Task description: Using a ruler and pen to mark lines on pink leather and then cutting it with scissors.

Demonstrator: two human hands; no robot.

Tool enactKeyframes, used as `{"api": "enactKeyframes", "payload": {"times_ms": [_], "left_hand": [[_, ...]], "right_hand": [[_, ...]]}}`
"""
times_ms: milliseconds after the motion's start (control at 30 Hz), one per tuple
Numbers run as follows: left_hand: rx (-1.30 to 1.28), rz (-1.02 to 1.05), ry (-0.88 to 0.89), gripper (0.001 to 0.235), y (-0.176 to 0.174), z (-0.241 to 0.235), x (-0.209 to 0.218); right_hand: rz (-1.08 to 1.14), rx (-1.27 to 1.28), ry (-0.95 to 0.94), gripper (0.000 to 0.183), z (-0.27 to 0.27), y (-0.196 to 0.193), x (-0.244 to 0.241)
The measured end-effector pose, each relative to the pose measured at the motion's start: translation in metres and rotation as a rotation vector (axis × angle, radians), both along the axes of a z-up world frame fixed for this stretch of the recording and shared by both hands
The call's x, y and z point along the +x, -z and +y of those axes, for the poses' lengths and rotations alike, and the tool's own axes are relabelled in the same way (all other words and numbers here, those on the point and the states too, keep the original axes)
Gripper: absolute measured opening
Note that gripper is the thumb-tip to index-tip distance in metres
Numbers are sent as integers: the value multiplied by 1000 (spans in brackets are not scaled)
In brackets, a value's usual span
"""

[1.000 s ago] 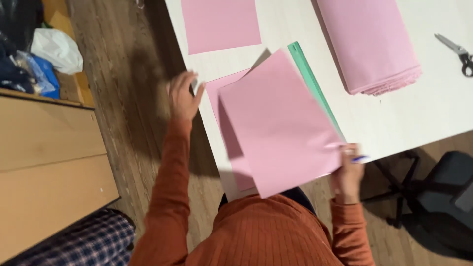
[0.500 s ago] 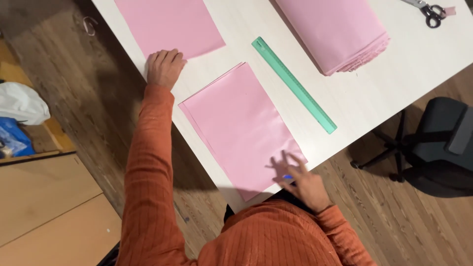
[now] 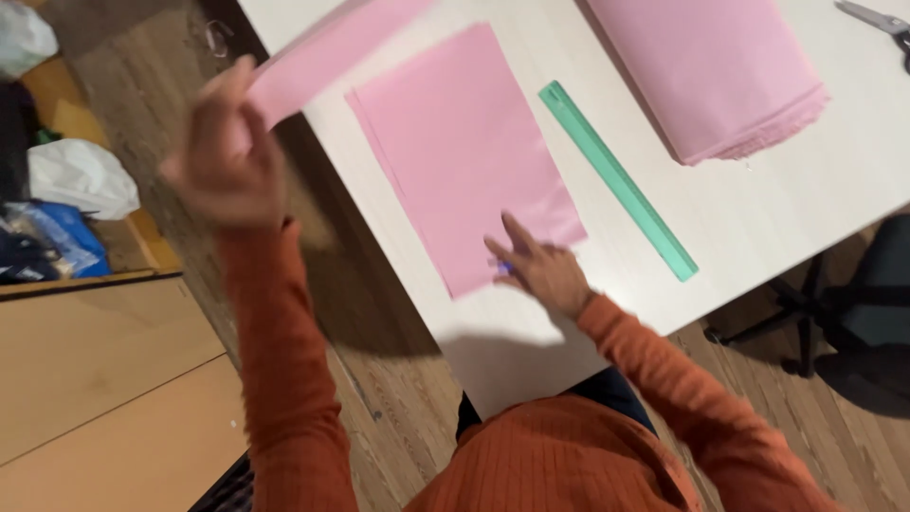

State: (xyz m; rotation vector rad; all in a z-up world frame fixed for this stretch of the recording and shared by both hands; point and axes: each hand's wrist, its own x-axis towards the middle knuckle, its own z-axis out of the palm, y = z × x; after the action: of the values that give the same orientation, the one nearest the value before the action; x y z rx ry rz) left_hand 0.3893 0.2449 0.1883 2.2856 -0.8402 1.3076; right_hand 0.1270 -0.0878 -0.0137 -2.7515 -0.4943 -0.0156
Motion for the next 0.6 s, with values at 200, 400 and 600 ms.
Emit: {"api": "enactKeyframes", "payload": {"times_ms": [200, 400, 600], "left_hand": [[-132, 94, 119, 16, -109, 27, -154], [179, 209, 337, 21, -49, -65, -246], [34, 159, 292, 13, 169, -124, -328]], "right_hand": [[-205, -108, -84, 73, -3, 73, 184], [-502, -592, -50, 98, -48, 7, 267], [-23, -279, 334, 52, -169, -8, 159]]}}
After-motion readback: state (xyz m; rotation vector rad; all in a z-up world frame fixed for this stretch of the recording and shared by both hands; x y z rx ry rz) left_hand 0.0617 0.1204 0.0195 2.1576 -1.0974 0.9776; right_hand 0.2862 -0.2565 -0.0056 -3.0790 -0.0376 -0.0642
